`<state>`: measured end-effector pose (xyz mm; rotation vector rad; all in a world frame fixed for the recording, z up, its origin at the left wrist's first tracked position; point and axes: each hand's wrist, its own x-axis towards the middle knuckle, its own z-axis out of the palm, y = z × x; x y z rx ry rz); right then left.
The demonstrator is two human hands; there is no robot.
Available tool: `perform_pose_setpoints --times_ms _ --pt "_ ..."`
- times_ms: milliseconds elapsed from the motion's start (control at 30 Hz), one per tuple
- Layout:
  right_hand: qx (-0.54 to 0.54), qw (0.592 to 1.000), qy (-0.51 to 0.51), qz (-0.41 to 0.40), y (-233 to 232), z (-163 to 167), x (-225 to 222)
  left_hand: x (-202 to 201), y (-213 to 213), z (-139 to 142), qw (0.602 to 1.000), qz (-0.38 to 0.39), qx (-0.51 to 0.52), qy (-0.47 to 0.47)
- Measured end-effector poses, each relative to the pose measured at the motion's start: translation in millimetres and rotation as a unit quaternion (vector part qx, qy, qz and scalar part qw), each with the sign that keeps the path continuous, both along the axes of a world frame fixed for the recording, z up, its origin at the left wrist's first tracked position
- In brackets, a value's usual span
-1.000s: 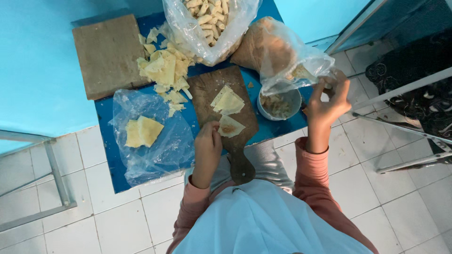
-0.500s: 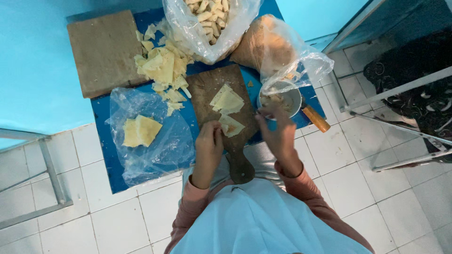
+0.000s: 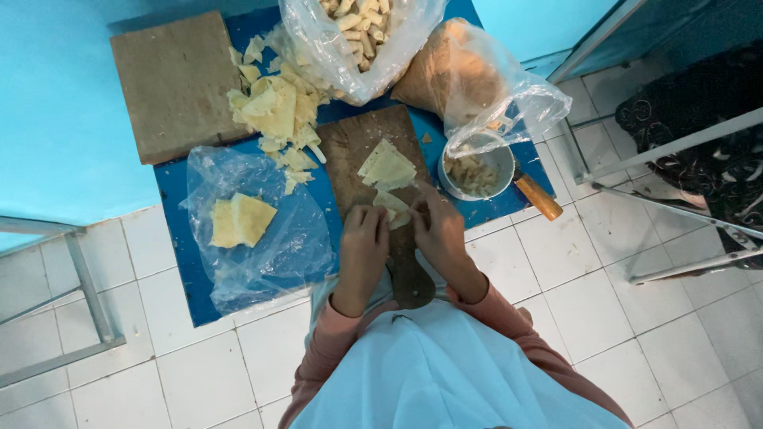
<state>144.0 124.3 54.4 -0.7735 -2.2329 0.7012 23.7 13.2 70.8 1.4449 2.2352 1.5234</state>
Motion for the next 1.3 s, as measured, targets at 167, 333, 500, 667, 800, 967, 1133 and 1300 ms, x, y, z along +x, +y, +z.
perform_pose_setpoints --times_ms 167,333,500,667,800,967,1133,1300 --pt "-0.087 0.994 0.058 0.015 -8 5 -5 -1 -1 -4 1.000 -0.009 -0.002 -0.008" --pt "-0.041 0.997 0.057 0.019 -17 4 -8 -2 0 -5 1.000 -0.010 -0.008 0.003" --pt "0.042 0.997 0.036 0.050 -20 -1 -9 -2 -2 -2 1.000 -0.013 -0.015 -0.019" --pt "0.056 0.996 -0.006 0.072 -19 4 -4 -3 -5 2 0.999 -0.034 -0.014 -0.013" --pt "0.019 0.988 0.007 0.153 -6 16 7 -5 -8 5 0.998 -0.051 -0.014 -0.020" --pt "0.050 0.980 -0.026 0.192 8 21 9 -13 -12 8 0.996 -0.089 -0.010 0.000" --pt "0.037 0.981 0.005 0.191 13 18 2 -17 -11 7 0.993 -0.110 -0.027 0.040" --pt "0.014 0.980 -0.004 0.198 17 17 5 -16 -7 1 0.992 -0.092 0.003 0.085"
